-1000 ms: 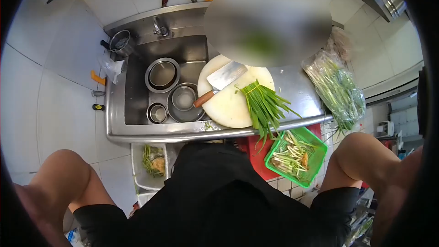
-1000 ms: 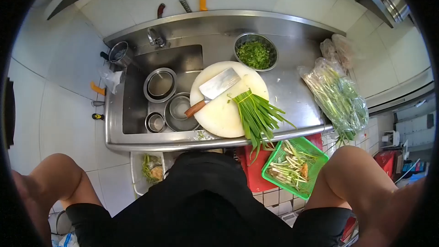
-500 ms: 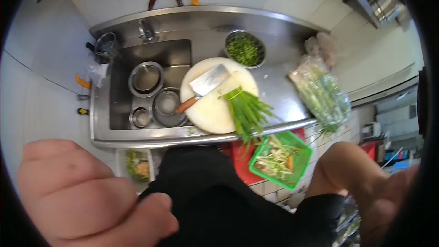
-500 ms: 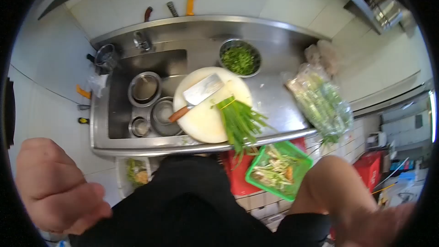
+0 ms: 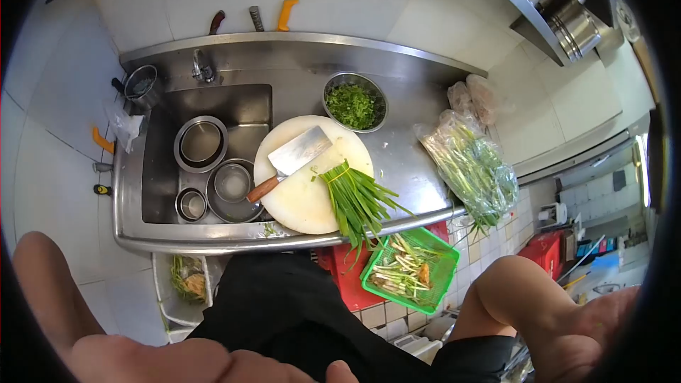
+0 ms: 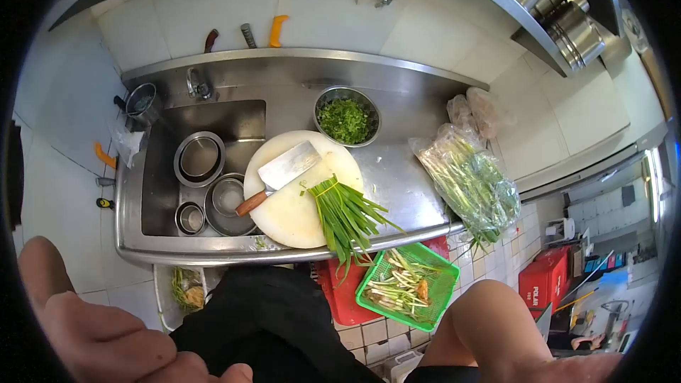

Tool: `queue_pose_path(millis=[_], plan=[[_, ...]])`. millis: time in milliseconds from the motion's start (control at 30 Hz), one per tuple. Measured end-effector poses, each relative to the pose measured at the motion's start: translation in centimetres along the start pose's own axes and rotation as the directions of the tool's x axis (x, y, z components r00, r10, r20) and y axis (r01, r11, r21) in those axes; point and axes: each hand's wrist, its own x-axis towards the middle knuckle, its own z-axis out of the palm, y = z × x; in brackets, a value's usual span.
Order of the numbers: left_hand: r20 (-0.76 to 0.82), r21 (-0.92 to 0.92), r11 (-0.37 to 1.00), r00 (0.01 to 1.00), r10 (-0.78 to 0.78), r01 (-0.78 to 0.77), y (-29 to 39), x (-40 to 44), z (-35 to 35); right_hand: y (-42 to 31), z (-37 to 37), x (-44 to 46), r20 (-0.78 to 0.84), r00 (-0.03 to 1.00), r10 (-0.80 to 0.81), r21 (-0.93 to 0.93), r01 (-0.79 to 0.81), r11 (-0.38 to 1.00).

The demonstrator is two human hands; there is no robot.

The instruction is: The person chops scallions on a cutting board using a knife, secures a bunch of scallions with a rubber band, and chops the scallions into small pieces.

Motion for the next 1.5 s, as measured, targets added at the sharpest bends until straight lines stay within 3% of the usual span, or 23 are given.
queue_pose_path(millis=[67,167,567,1133,1233,1367,1433,1467,1500], plan=[[-0.107,0.137,0.991,0.994,0.024,-0.009,0.8,0.1,0.5,-0.1,-0.2,-0.1,0.0,1.0,0.011,-0.007,-0.011,1.0],[-0.001,0.092,0.995,1.0,0.027,-0.027,0.6,0.6,-0.3,-0.2,-0.8,0.0,-0.004,1.0,0.026,0.0,-0.026,1.0],[-0.074,0.032,0.998,0.996,0.057,-0.055,1.3,1.9,1.6,-1.1,-1.5,-1.6,0.01,0.995,0.099,-0.015,-0.099,0.995],[0.024,-0.004,0.999,0.999,0.036,-0.036,4.1,3.8,1.8,-0.5,-2.4,-4.5,-0.003,0.991,0.135,0.005,-0.135,0.991],[0.241,0.091,0.993,0.969,0.047,-0.071,4.6,4.1,0.4,0.2,-2.4,-4.9,-0.006,0.992,0.129,0.022,-0.129,0.991],[0.408,0.199,0.98,0.911,-0.062,-0.022,5.8,5.6,0.1,1.0,-2.3,-5.4,0.002,0.993,0.118,0.038,-0.118,0.992],[0.321,0.325,0.945,0.938,-0.132,0.022,6.5,7.2,1.1,1.4,-1.8,-5.8,0.005,0.995,0.1,0.056,-0.1,0.993],[0.197,0.435,0.898,0.966,-0.167,0.066,7.0,7.8,3.1,1.9,-1.5,-5.7,-0.005,0.995,0.095,0.069,-0.094,0.993],[0.188,0.408,0.908,0.965,-0.182,0.092,5.7,7.7,4.7,2.5,-1.6,-5.8,-0.027,0.996,0.088,0.089,-0.086,0.992]])
